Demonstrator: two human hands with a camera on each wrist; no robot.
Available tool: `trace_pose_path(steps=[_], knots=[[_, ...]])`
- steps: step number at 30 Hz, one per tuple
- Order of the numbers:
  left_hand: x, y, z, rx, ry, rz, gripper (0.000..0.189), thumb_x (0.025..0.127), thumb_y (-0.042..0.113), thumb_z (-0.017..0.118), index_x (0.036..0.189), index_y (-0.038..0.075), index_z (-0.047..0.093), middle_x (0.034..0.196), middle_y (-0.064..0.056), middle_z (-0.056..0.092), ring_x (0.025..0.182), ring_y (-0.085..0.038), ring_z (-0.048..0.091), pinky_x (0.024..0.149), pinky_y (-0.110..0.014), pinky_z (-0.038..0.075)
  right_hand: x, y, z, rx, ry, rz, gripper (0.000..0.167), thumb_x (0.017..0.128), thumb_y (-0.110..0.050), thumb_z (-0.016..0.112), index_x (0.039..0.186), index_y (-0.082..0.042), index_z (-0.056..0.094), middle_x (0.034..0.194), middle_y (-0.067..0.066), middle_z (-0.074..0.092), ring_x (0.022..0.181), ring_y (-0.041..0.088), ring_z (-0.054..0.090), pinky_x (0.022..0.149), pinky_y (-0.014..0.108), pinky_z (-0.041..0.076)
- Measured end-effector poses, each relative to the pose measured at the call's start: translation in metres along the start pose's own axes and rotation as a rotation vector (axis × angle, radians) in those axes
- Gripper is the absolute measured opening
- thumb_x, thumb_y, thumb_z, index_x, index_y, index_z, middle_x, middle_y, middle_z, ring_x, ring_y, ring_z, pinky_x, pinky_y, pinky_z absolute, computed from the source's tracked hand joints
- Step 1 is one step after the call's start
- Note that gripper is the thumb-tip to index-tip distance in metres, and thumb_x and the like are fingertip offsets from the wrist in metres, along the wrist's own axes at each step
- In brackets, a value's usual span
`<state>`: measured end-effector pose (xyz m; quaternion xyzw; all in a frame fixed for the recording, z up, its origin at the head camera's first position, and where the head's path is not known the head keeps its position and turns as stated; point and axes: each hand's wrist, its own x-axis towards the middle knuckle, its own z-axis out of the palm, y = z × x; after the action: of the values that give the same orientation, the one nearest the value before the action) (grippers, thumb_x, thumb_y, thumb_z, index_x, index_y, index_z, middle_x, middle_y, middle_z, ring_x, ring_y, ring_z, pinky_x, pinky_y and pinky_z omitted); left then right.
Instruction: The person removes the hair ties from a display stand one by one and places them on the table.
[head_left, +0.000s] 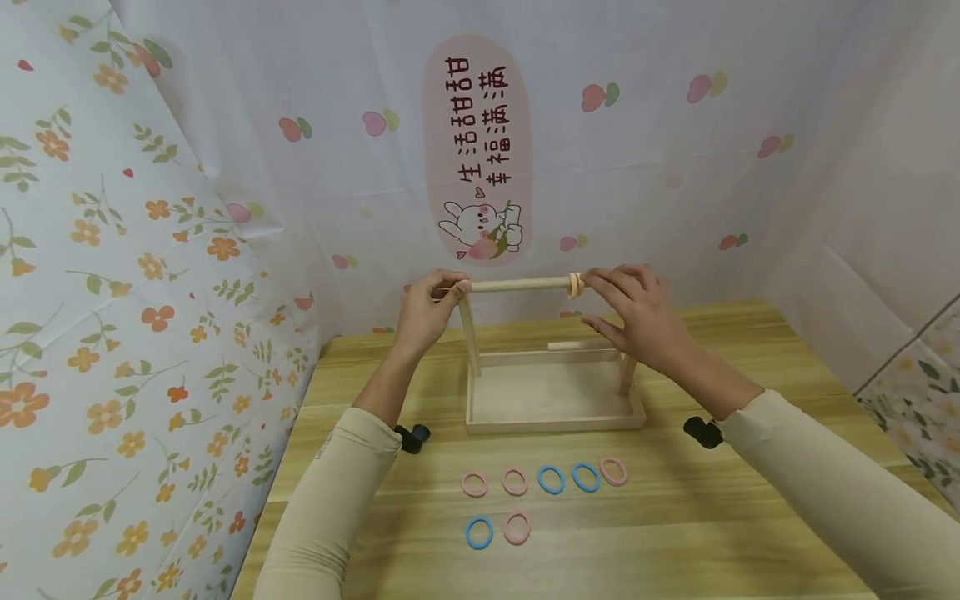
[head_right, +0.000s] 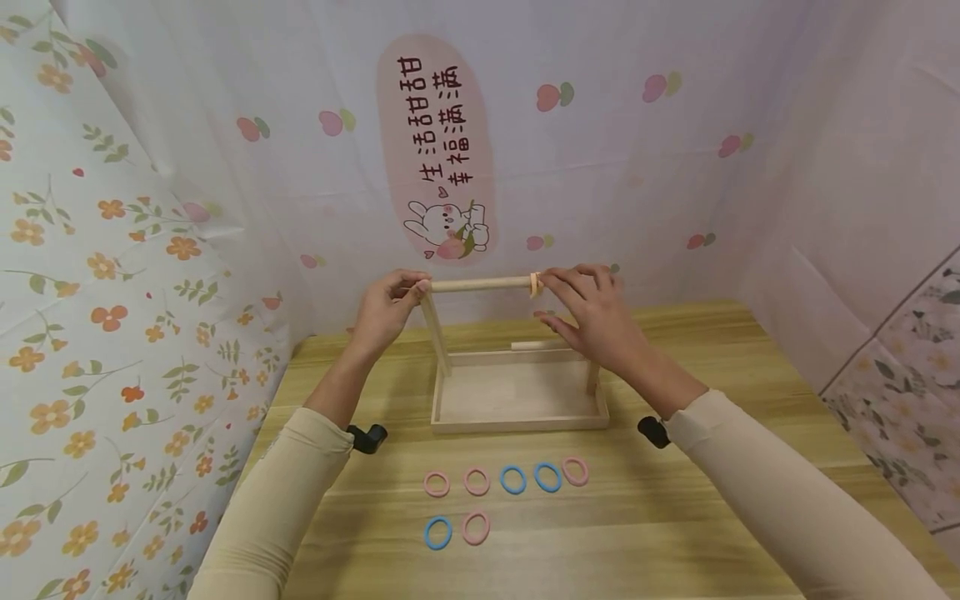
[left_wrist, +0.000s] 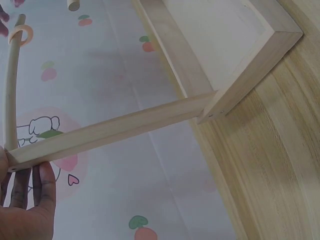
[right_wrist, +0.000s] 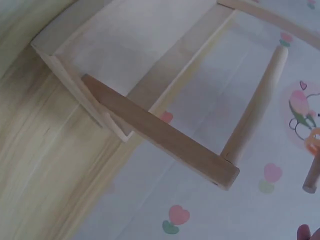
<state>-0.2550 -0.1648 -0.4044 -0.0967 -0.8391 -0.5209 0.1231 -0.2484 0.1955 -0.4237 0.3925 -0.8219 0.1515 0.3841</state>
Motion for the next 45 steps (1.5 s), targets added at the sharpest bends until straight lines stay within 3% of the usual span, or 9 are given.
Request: trace_pose_path(steps=[6,12,28,36,45], knots=[[-0.001,0.001,0.001,-0.008,-0.001,0.005,0.034,0.108,0.036,0.072,0.131,0.012,0.08,0.122,-0.014,0.082,0.119,-0.031,0.077,0.103,-0.05,0.063,0.004,0.005,0.005,-0.005,-0.034,0.12,0.066,0.087,-0.018,0.095,0.145,-0.002,0.067,0.139,0.024,0.071,0.122,0.055,0.054,0.086,0.075,0.045],[-0.001,0.002,0.002,-0.007,0.002,0.006,0.033,0.108,0.037,0.072,0.129,0.013,0.08,0.122,-0.014,0.082,0.119,-0.031,0.077,0.104,-0.051,0.063,0.009,0.006,0.007,0.005,-0.058,0.178,0.06,0.092,-0.018,0.091,0.145,-0.002,0.068,0.14,0.023,0.07,0.122,0.056,0.055,0.089,0.078,0.046],[-0.001,0.003,0.004,-0.006,-0.003,0.026,0.037,0.109,0.035,0.071,0.133,0.008,0.079,0.123,-0.016,0.082,0.122,-0.033,0.076,0.106,-0.052,0.062,0.013,0.01,0.013,0.03,-0.114,0.241,0.047,0.099,-0.018,0.085,0.142,-0.009,0.069,0.141,0.02,0.068,0.12,0.051,0.054,0.092,0.077,0.047],[0.0,0.002,0.003,-0.005,0.0,0.02,0.034,0.108,0.037,0.071,0.131,0.013,0.08,0.122,-0.014,0.082,0.121,-0.031,0.076,0.106,-0.052,0.062,0.012,0.014,0.013,0.043,-0.084,0.24,0.042,0.099,-0.016,0.085,0.137,-0.005,0.07,0.139,0.022,0.067,0.117,0.053,0.054,0.088,0.074,0.045],[0.001,-0.002,0.001,-0.012,0.002,0.027,0.036,0.108,0.037,0.071,0.132,0.01,0.079,0.124,-0.015,0.082,0.12,-0.032,0.076,0.109,-0.051,0.061,0.007,0.02,0.008,0.05,-0.08,0.281,0.04,0.099,-0.016,0.086,0.135,-0.005,0.071,0.139,0.024,0.067,0.116,0.053,0.053,0.088,0.072,0.043]])
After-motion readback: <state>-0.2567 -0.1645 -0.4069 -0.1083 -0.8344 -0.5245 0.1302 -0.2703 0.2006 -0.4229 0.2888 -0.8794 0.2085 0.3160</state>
